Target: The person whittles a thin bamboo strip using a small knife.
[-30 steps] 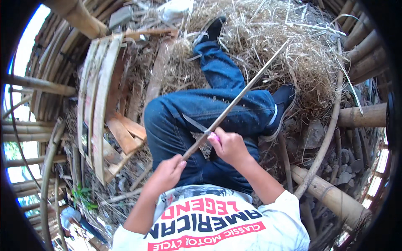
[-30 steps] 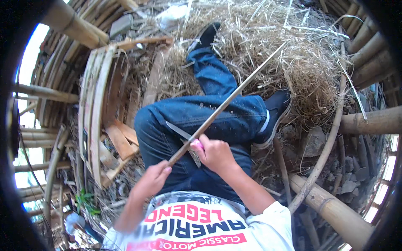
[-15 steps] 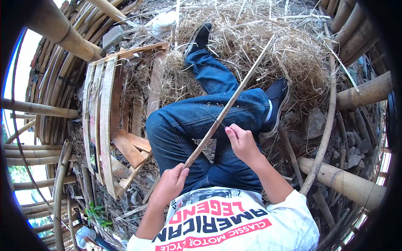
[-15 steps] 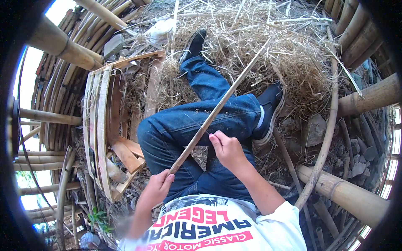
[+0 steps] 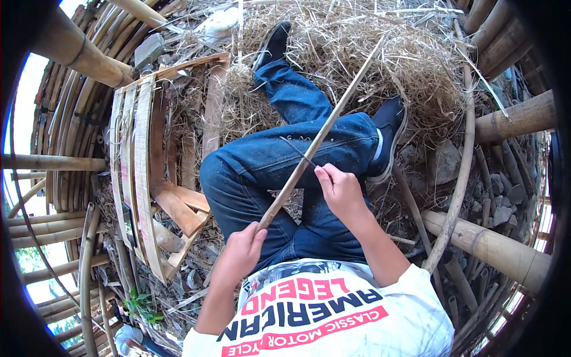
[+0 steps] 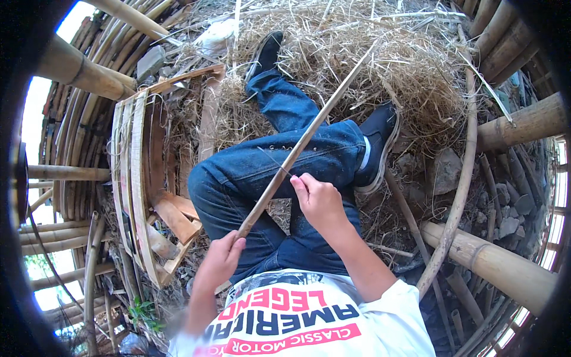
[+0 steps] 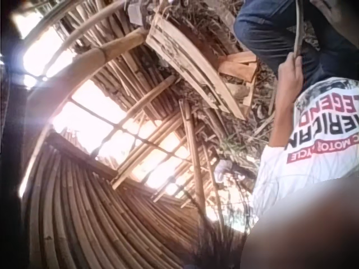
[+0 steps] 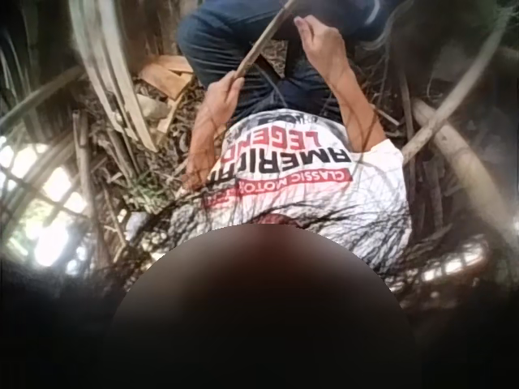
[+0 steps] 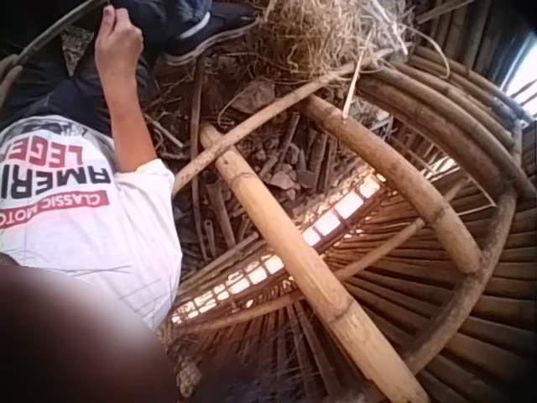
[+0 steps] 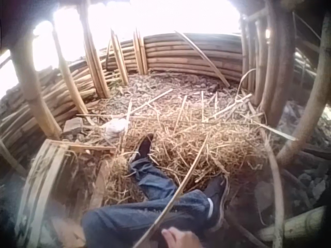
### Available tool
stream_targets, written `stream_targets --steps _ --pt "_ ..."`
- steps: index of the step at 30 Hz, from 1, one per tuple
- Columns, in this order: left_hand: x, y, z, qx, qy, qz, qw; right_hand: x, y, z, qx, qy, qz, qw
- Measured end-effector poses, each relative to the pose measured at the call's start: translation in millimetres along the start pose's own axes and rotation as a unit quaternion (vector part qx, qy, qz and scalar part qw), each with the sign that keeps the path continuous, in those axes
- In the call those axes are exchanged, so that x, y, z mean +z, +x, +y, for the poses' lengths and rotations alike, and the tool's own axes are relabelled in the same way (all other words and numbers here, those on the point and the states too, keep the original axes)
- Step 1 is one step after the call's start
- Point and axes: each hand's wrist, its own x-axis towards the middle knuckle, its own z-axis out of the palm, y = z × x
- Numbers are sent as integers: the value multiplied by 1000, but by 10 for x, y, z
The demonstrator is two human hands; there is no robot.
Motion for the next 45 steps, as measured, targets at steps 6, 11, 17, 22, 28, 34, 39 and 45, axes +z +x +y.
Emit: stream_targets --steps 6,11,17,22,28,34,39,45 --pt "-25 -30 -74 -12 16 -15 1000 -53 -223 -15 19 -27 -13 999" --pt "61 13 48 17 24 19 999 4 15 -49 -8 -63 9 998" --pt "-98 51 29 -9 20 21 1000 -92 -179 -84 4 -37 -8 999" --pt "1 43 50 -3 16 8 1000 -116 -239 -51 38 -22 -10 999" --pt "48 37 92 22 98 67 993 -4 2 -32 40 14 2 999" --pt "-188 25 72 -37 56 22 998 -78 -217 -56 52 43 -13 998" --pt "2 18 103 11 62 29 998 -3 -69 -52 46 37 8 998" --pt "-102 13 157 -35 64 7 997 30 -44 -76 12 -4 10 1000"
